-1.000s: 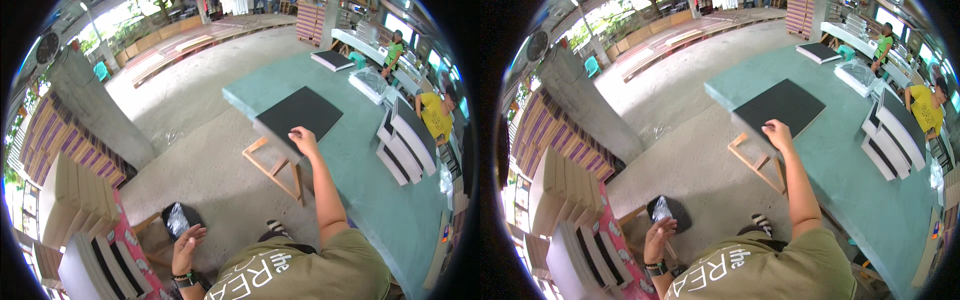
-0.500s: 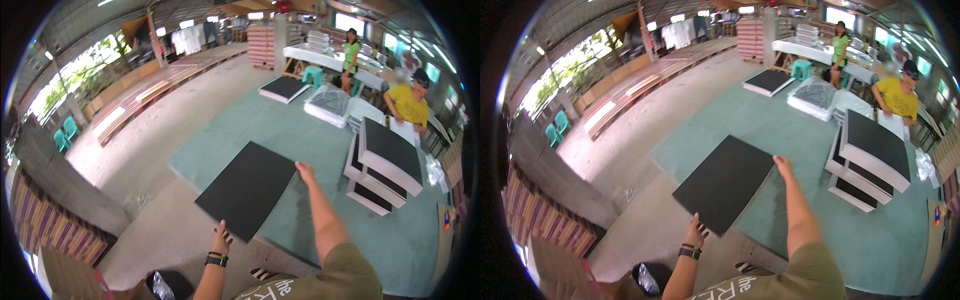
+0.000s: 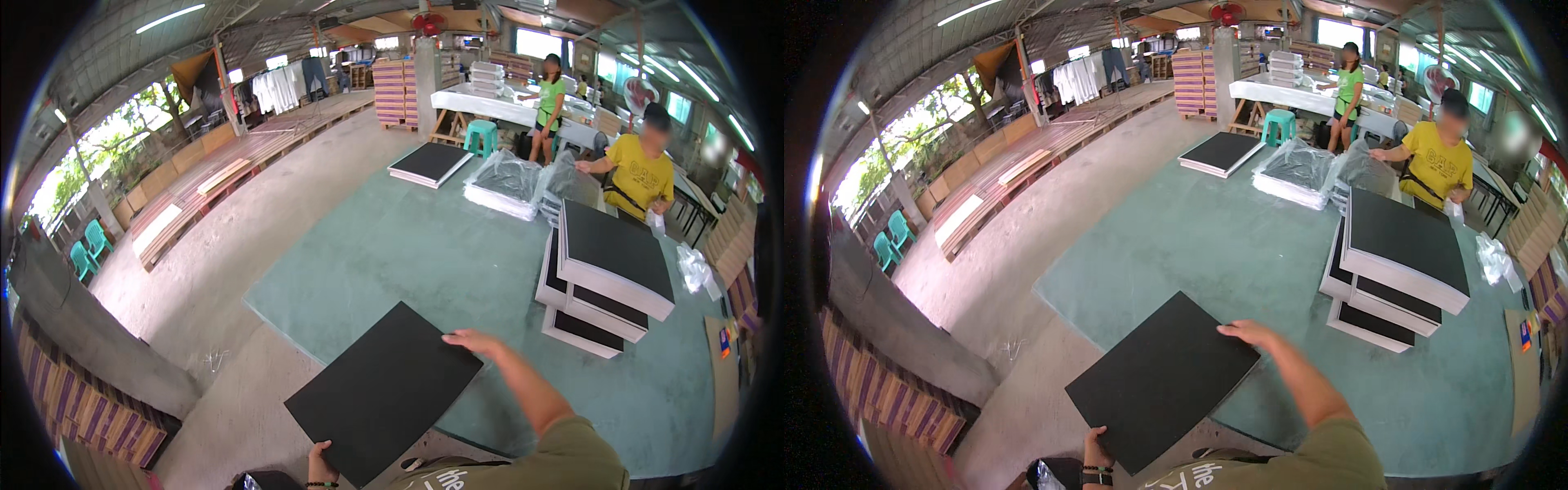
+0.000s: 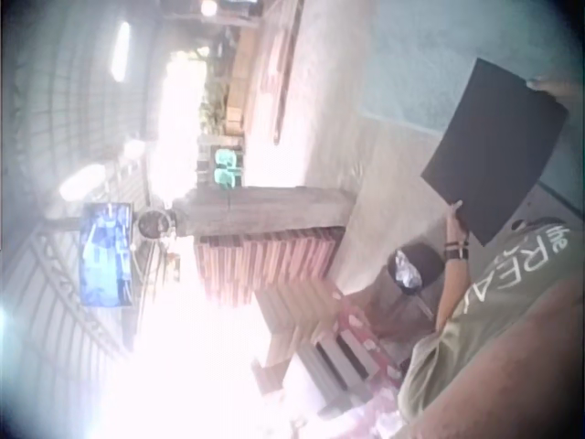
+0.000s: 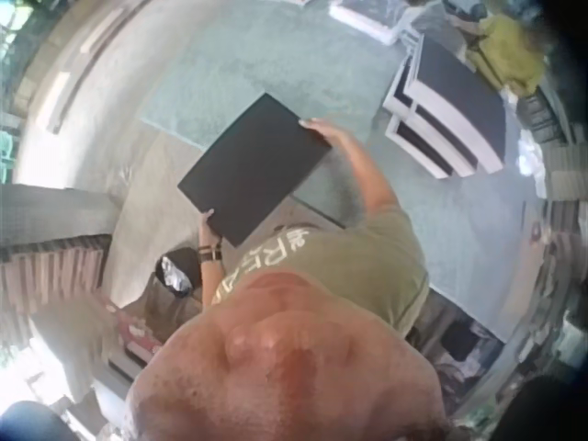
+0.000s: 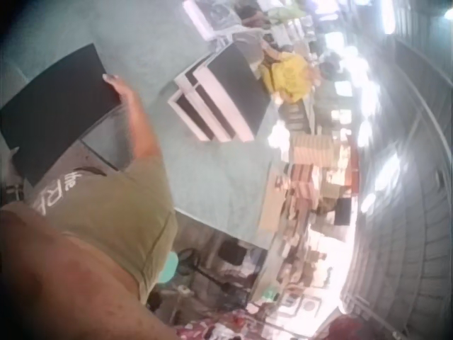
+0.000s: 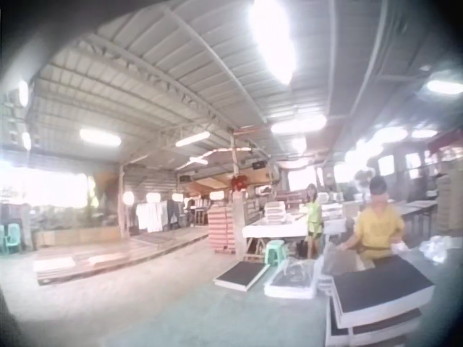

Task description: The person carries stacks of black-covered boards between tables, organizes plastic bags, and prepares a large sheet of brown paper by using a tape dispenser.

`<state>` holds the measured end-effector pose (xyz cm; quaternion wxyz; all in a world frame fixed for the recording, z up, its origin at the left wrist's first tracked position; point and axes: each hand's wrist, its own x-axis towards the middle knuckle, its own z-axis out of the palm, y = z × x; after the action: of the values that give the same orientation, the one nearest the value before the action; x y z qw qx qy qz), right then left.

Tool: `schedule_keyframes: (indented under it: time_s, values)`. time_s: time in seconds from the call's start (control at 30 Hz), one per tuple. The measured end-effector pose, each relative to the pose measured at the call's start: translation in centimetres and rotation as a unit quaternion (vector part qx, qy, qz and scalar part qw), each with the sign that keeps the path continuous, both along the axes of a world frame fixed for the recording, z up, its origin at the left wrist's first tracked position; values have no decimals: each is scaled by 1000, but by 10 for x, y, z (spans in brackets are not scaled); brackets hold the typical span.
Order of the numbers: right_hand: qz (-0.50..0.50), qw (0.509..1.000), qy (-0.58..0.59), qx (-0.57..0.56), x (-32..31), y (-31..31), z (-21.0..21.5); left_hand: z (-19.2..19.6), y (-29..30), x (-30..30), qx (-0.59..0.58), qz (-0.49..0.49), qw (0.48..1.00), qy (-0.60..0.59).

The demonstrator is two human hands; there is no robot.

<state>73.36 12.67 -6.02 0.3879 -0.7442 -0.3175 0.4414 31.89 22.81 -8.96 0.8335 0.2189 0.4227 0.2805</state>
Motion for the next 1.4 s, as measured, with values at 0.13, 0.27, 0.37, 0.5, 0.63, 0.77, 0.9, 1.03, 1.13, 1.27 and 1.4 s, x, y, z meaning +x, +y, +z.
schedule_keyframes:
  time_s: [0.13, 0.27, 0.37, 0.5, 0.63, 0.77, 0.9, 1.03, 1.13, 1.27, 1.4]
  values:
    - [47, 998, 44, 3, -23, 19, 12, -24, -11, 3, 23, 68, 997, 11]
    - [54, 997, 47, -10, -23, 25, 29, -51, -15, 2, -3, 77, 996, -53]
    - [66, 998, 10, -5, -46, 31, 49, -65, -18, -2, -10, 76, 996, -51]
    - [126, 991, -13, 48, -94, 45, 41, -64, -45, -41, -46, 123, 988, -76]
    - [153, 987, -13, 39, -143, 44, 18, -79, -88, -98, -45, 183, 982, -17]
    - [246, 965, -11, 91, -168, 69, 1, -57, -145, -123, -34, 296, 954, 12]
    - [349, 911, 17, 220, -247, 99, 15, -16, -214, -165, 129, 490, 859, 74]
    - [412, 884, 93, 199, -371, 89, 90, 51, -280, -220, 213, 613, 753, 112]
    - [477, 832, 132, 251, -449, 93, 128, 105, -325, -264, 283, 653, 689, 137]
    - [489, 783, 134, 360, -561, 67, 181, 144, -381, -322, 363, 707, 585, 163]
    - [527, 715, 168, 428, -658, 45, 228, 175, -421, -370, 396, 748, 498, 189]
